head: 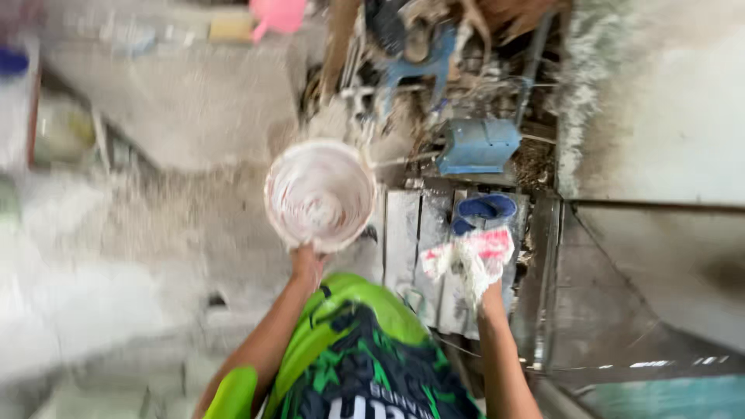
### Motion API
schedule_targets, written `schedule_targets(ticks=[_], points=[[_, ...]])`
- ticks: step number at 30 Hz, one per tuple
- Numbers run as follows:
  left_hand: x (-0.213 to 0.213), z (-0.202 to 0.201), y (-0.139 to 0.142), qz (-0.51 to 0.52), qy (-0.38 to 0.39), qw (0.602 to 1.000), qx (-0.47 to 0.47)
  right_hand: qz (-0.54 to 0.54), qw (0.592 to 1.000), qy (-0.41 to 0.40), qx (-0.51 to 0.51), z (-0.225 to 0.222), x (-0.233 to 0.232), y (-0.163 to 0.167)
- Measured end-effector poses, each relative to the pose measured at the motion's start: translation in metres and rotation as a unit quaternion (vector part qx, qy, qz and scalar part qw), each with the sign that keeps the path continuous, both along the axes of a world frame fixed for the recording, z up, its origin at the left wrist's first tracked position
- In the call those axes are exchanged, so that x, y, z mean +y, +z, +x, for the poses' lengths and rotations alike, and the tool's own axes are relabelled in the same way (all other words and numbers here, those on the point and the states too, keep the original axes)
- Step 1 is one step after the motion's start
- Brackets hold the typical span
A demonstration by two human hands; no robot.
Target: The person scrapes dried plaster residue from ribbed mold surfaces using a small red scraper, then washes their hands and the scraper at a water tap. They scoop gypsum powder from a bag into a bowl, mix it with water by hand into a slurry, and apply the plaster by hand onto the mold surfaces.
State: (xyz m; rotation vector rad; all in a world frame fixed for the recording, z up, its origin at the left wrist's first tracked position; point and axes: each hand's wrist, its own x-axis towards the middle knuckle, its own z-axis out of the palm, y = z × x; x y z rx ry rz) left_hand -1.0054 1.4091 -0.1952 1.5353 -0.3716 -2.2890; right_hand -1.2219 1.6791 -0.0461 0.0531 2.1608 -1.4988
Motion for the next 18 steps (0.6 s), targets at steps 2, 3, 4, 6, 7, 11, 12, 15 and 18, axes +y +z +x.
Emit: schedule_targets(ticks=[2,3,4,6,7,11,12,15,18], points=[[0.01,-0.013,-0.002,0.008,0.089,0.996,-0.023,-0.003,0.995,0.096,0.005,-0.029,-0.003,0.008],[0.013,-0.012,-0.004,-0.004,0.114,0.993,-0.01,-0.016,0.989,0.143,0.016,-0.045,-0.015,0.01],[0.021,-0.01,-0.001,-0.012,0.139,0.99,0.003,-0.017,0.991,0.132,-0.033,-0.058,-0.026,0.014],[0.031,-0.002,0.003,-0.035,0.202,0.979,0.02,-0.009,0.985,0.11,-0.129,-0.079,-0.055,0.018],[0.036,0.003,0.004,-0.048,0.236,0.97,0.027,-0.009,0.981,0.139,-0.133,-0.09,-0.072,0.02],[0.063,0.024,-0.008,-0.067,0.364,0.928,-0.039,-0.03,0.946,0.276,-0.165,-0.104,-0.113,0.024],[0.068,0.03,-0.017,-0.054,0.404,0.912,-0.052,-0.057,0.932,0.315,-0.172,-0.106,-0.129,0.018],[0.086,0.043,-0.042,-0.041,0.503,0.859,-0.082,0.006,0.889,0.418,-0.19,-0.116,-0.175,-0.006],[0.111,0.042,-0.064,-0.049,0.574,0.814,-0.077,0.098,0.835,0.507,-0.19,-0.114,-0.216,-0.045]])
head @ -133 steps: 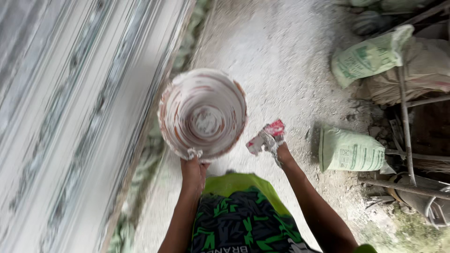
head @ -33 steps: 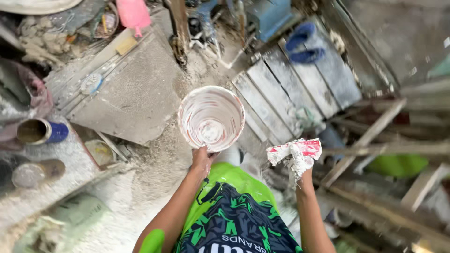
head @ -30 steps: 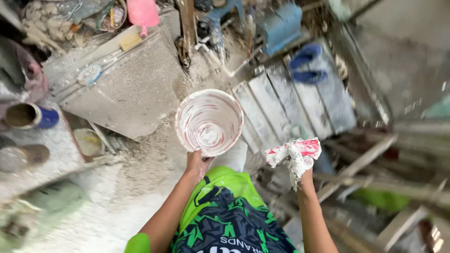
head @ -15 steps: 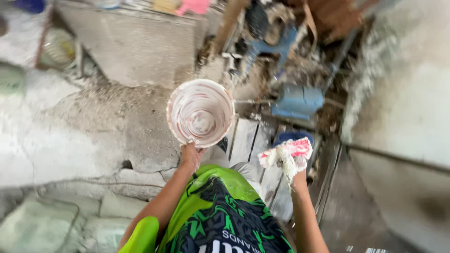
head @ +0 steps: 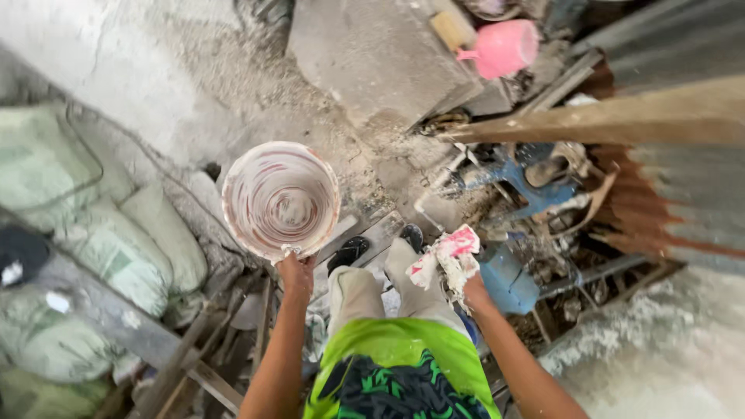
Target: The person scrapes dried plaster residue from ribbed mold surfaces using a small red scraper, then washes their hands and the scraper at a water tap. They scoop gypsum powder from a bag into a bowl, mix it with water by hand into a slurry, and apply the plaster by hand onto the mold surfaces.
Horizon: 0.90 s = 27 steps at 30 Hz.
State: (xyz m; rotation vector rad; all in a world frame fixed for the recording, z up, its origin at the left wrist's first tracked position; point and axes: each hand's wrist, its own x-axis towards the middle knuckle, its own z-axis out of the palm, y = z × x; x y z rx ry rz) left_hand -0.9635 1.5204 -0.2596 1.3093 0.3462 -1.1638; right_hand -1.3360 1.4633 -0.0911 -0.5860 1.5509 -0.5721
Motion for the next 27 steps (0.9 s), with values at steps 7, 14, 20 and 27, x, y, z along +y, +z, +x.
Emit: schedule_targets(ticks=[7,14,20,27], points=[[0.017,-0.023,-0.089,0.03,0.164,0.985,0.034,0.034,0.968,0.248,0.015,0.043,-0.065,-0.152],[-0.04,-0.039,-0.265,-0.029,0.221,0.969,0.109,-0.003,0.896,0.432,0.103,0.108,-0.12,-0.402],[-0.139,-0.054,-0.355,0.003,0.255,0.963,0.093,-0.085,0.793,0.565,0.212,0.162,-0.191,-0.547],[-0.198,-0.054,-0.416,-0.069,0.294,0.944,0.129,-0.163,0.724,0.626,0.24,0.187,-0.241,-0.59]])
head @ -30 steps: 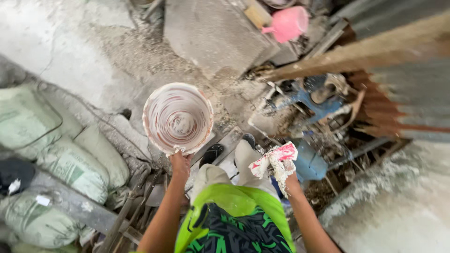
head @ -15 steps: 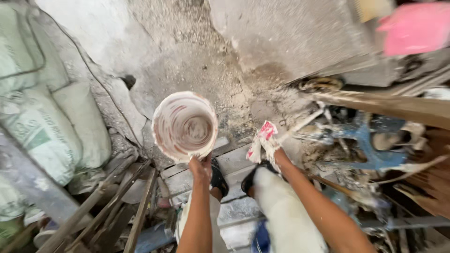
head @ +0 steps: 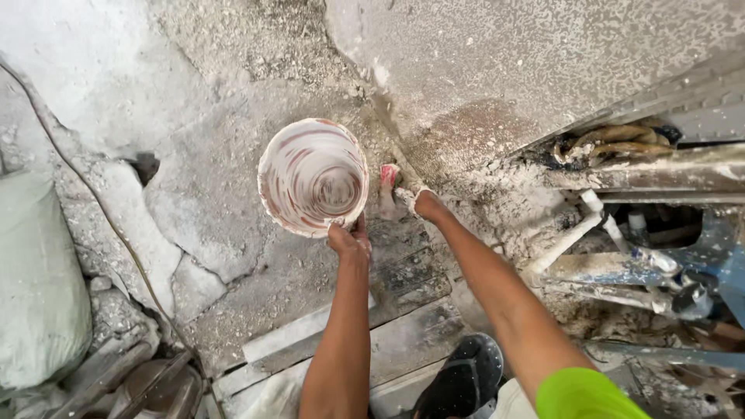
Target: The person scrapes dried plaster residue from ribbed mold surfaces using a small red scraper, then washes their hands and the scraper at a water tap. They scoop gypsum powder from a bag into a bowl, mix it with water by hand into a slurry, and apply the plaster by hand onto the mold surfaces.
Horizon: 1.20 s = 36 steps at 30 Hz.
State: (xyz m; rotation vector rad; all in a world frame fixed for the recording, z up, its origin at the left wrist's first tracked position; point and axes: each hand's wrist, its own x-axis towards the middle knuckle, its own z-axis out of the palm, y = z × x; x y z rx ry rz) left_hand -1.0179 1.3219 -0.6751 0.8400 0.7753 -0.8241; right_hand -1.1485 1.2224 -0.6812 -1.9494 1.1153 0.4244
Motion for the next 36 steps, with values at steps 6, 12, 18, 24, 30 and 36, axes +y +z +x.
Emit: schedule_targets(ticks=[6,12,18,24,30,36], points=[[-0.015,-0.027,-0.041,-0.036,-0.026,0.999,0.024,0.031,0.998,0.043,-0.02,-0.096,0.026,0.025],[0.016,-0.082,-0.089,0.012,-0.119,0.993,0.018,0.101,0.987,0.054,0.115,-0.193,0.032,0.04],[0.047,-0.15,-0.117,0.014,-0.355,0.934,0.046,0.1,0.977,0.133,0.134,-0.167,-0.063,0.025],[0.039,-0.165,-0.132,0.035,-0.567,0.818,-0.089,-0.097,0.994,-0.019,-0.05,-0.166,-0.111,0.011],[0.003,-0.185,-0.105,-0.164,-0.599,0.783,0.022,0.263,0.65,-0.533,-0.473,-0.219,-0.023,-0.045],[-0.019,-0.246,-0.085,-0.308,-0.581,0.718,0.229,0.27,0.271,-0.728,-0.568,-0.231,0.012,-0.077]])
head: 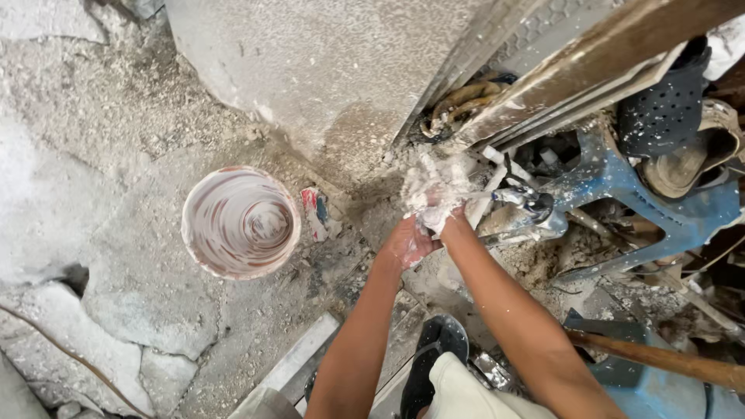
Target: The person scrapes dried plaster residue from ribbed mold surfaces using a small red scraper, then washes their hands and the scraper at a water tap. They scoop gypsum powder from a bag into a bowl, mix it with water by hand into a slurry, and apply the plaster by hand onto the mold surfaces.
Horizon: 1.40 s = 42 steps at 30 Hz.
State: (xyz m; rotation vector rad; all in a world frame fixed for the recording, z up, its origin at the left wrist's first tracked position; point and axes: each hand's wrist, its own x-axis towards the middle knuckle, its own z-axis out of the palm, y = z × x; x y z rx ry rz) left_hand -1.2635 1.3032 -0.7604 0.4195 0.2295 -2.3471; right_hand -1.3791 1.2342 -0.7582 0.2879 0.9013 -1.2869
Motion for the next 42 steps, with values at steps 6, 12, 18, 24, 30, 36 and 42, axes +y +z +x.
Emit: schedule_targets(ticks=[6,12,18,24,30,36,42], points=[[-0.034,-0.035,-0.006,0.009,0.021,0.964,-0.266,-0.106,0.989,0.005,-0.102,-0.002,0.002,0.016],[-0.08,-0.041,0.019,-0.055,0.017,0.862,-0.503,-0.108,0.992,0.02,-0.063,0.002,0.001,0.043],[-0.1,-0.041,0.035,-0.089,-0.078,0.673,-0.73,-0.044,0.981,0.138,0.125,-0.006,0.032,0.048],[-0.07,-0.052,0.029,-0.357,-0.022,0.622,-0.696,0.006,0.965,0.222,0.14,-0.019,0.054,0.016],[-0.052,-0.029,0.02,-0.35,-0.041,0.753,-0.556,0.062,0.948,0.276,0.148,-0.002,0.007,0.009],[-0.011,-0.018,0.027,-0.28,0.025,0.863,-0.421,0.102,0.893,0.319,0.303,0.002,-0.036,0.038],[0.012,-0.023,0.013,0.133,0.003,0.97,-0.203,-0.025,0.918,0.333,0.214,0.013,-0.05,0.031]])
